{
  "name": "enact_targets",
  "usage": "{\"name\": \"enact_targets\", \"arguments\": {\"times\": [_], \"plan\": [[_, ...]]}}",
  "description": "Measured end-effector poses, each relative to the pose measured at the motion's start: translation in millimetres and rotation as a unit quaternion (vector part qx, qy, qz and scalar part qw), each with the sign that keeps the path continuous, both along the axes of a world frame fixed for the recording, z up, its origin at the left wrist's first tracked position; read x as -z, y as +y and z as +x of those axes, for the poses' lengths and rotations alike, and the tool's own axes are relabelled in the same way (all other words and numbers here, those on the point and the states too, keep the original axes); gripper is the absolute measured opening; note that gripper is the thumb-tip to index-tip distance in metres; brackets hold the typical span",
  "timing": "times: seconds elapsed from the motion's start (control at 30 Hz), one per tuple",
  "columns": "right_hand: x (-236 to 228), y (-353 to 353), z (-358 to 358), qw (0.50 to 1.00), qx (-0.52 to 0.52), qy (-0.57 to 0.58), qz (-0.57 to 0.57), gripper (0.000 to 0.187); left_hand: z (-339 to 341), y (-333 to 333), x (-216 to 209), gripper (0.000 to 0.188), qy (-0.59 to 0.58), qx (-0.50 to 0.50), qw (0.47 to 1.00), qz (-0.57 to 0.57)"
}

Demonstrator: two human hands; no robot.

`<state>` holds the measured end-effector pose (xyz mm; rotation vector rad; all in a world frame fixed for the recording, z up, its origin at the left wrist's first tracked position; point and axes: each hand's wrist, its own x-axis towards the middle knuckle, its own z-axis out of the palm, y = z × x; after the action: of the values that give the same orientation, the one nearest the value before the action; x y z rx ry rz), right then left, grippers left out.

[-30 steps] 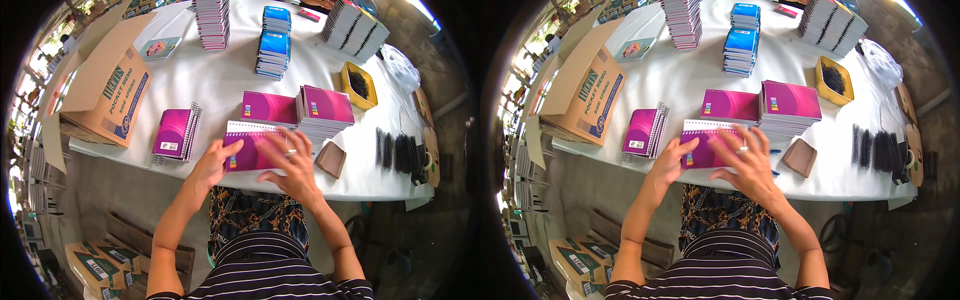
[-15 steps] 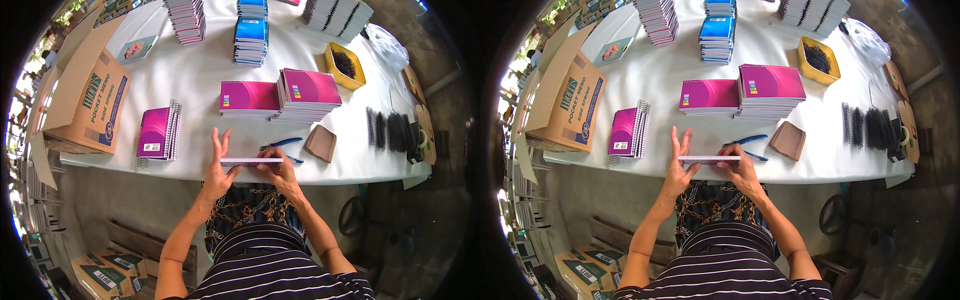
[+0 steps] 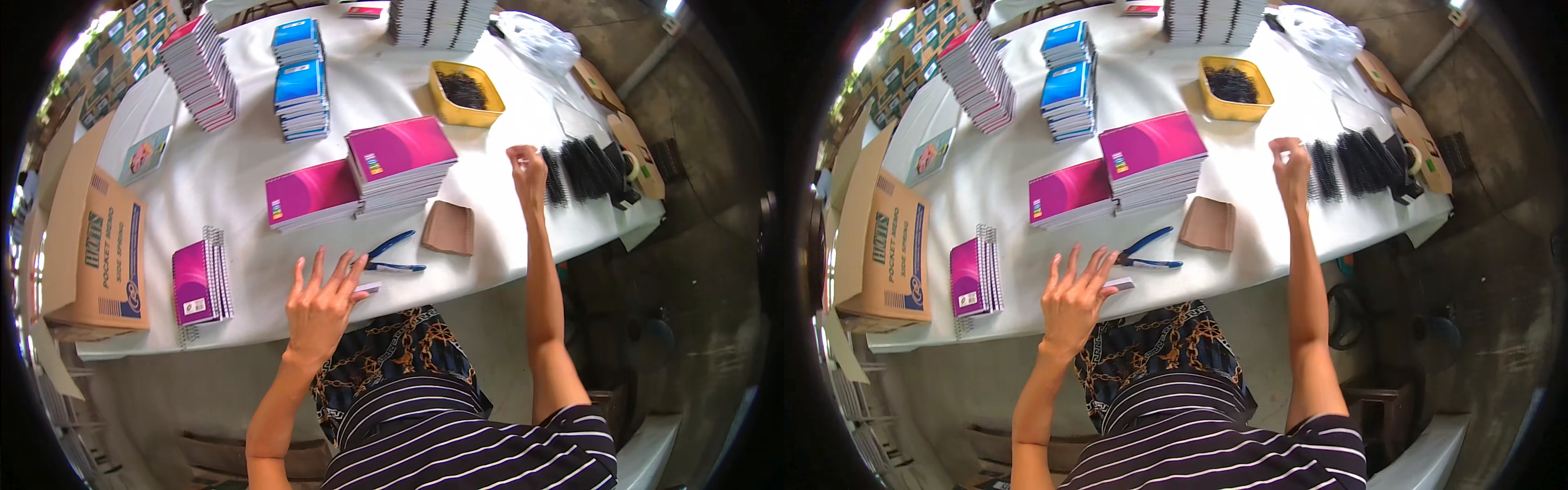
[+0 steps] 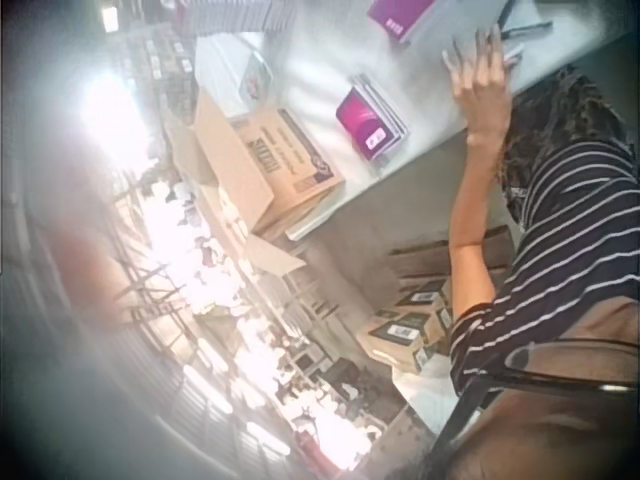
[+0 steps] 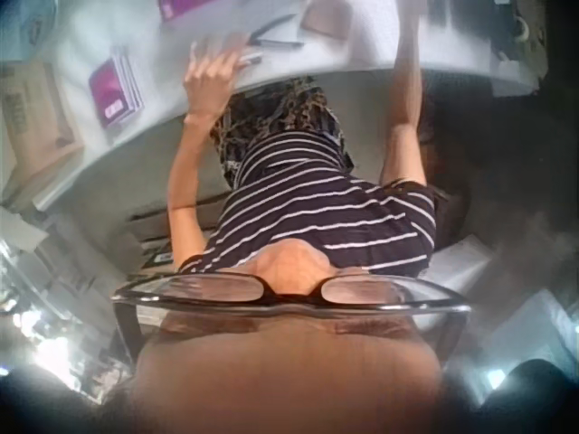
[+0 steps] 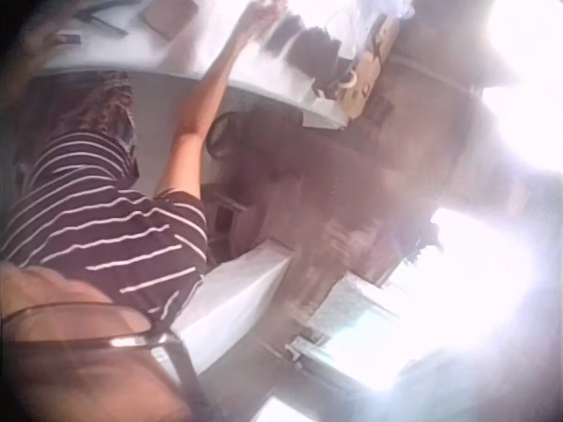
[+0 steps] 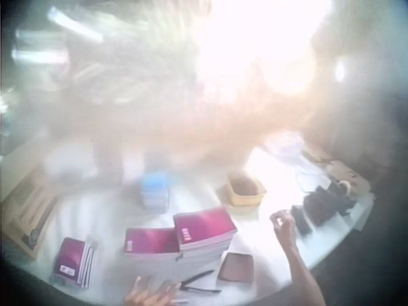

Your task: The person binds spiral notebooks by hand by inserting a plastic spiral through the punched holes of the notebook pages and cover, then using a pair of pliers to cut and crimp the end of the spiral coil.

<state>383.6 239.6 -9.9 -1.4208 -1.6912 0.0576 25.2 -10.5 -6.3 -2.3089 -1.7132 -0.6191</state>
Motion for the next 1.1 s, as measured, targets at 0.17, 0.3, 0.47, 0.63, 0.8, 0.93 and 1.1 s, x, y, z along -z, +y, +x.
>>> {"name": "enact_targets", "arguments": {"times": [0.17, 0.3, 0.47, 0.63, 0.8, 0.93, 1.1], "plan": [[56, 62, 73, 0.927, 0.201, -0.303, -0.095, 0.036, 2, 1, 2, 0.056, -0.013, -0.001, 1.0, -0.013], [51, 68, 66, 0.936, 0.162, -0.292, -0.113, 0.023, -1, -4, -1, 0.059, -0.01, -0.011, 0.999, -0.031], [26, 61, 73, 0.982, 0.046, -0.123, -0.132, 0.019, -1, 0, -1, 0.06, -0.018, -0.008, 0.999, -0.036], [3, 46, 58, 0.982, 0.017, -0.148, -0.118, 0.015, -3, 3, 0, 0.061, -0.009, -0.016, 0.999, -0.033], [-9, 42, 53, 0.983, -0.037, -0.14, -0.116, 0.012, -1, 7, 1, 0.062, -0.012, -0.014, 0.999, -0.034], [-17, 34, 44, 0.986, -0.059, -0.14, -0.074, 0.011, 1, 8, -2, 0.06, -0.016, -0.02, 0.999, -0.034], [-61, -79, -48, 0.953, -0.265, -0.042, -0.14, 0.027, 1, 7, -1, 0.059, -0.025, -0.026, 0.999, -0.025]]}}
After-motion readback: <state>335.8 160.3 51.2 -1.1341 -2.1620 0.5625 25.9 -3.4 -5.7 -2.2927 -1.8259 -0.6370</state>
